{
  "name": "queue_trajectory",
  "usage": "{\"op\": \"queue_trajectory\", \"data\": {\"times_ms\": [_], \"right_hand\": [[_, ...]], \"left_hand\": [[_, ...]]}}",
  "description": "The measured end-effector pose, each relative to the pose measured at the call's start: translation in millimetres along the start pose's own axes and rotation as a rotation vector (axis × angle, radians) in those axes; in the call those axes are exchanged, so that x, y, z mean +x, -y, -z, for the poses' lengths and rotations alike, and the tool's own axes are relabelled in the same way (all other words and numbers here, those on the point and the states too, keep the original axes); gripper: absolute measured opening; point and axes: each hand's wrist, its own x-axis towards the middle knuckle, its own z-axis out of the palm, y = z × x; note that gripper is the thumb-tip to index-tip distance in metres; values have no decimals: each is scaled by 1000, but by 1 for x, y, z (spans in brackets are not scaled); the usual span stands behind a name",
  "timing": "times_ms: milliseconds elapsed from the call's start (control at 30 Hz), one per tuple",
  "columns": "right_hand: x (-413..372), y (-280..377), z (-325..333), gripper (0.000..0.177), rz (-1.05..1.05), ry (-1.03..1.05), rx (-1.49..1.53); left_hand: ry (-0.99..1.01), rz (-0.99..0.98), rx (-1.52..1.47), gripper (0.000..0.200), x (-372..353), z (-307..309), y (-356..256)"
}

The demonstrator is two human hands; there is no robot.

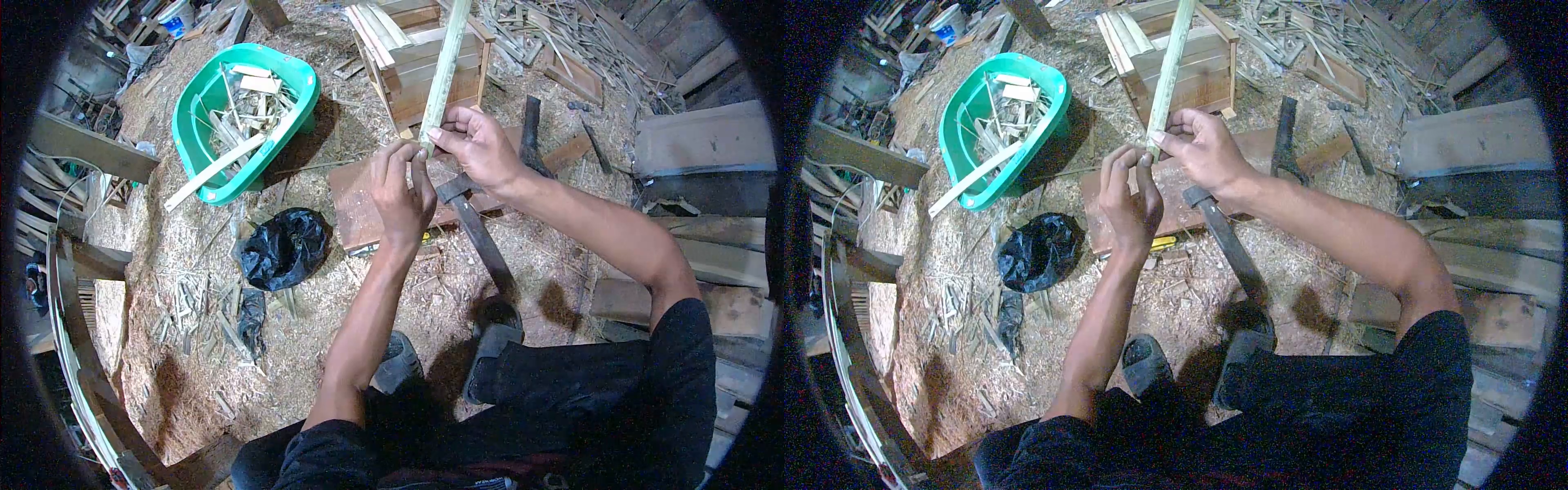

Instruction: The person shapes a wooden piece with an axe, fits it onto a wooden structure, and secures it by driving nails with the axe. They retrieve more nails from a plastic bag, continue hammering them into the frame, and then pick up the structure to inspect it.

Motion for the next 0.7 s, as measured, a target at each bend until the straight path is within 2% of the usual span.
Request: {"op": "queue_trajectory", "data": {"times_ms": [67, 133, 267, 367, 400, 433, 467, 533, 633, 700], "right_hand": [[2, -4, 2, 19, 11, -26, -47], [7, -9, 8, 19, -68, -58, -40], [28, -16, 30, 19, -114, -203, -84], [37, -4, 45, 23, -124, -253, 30], [38, 2, 49, 24, -144, -252, 77], [47, -4, 55, 26, -133, -289, 108], [50, -2, 58, 26, -140, -280, 93], [60, 5, 63, 26, -150, -257, 60], [89, 7, 63, 24, -138, -281, 16], [122, 10, 69, 24, -43, -222, -153]], "left_hand": [[3, 4, -28, 8, -1, -5, 4], [58, -6, -54, 9, 0, -8, 8], [194, -88, -107, 21, 26, -4, 30], [65, 457, -305, 38, 63, -34, 80], [111, 756, -291, 56, 89, -35, 75], [172, 943, -322, 70, 110, -47, 104], [261, 1025, -462, 80, 129, -53, 113], [295, 951, -437, 81, 154, -69, 123], [387, 967, -297, 74, 174, -96, 145], [380, 1059, -439, 65, 178, -112, 167]]}}
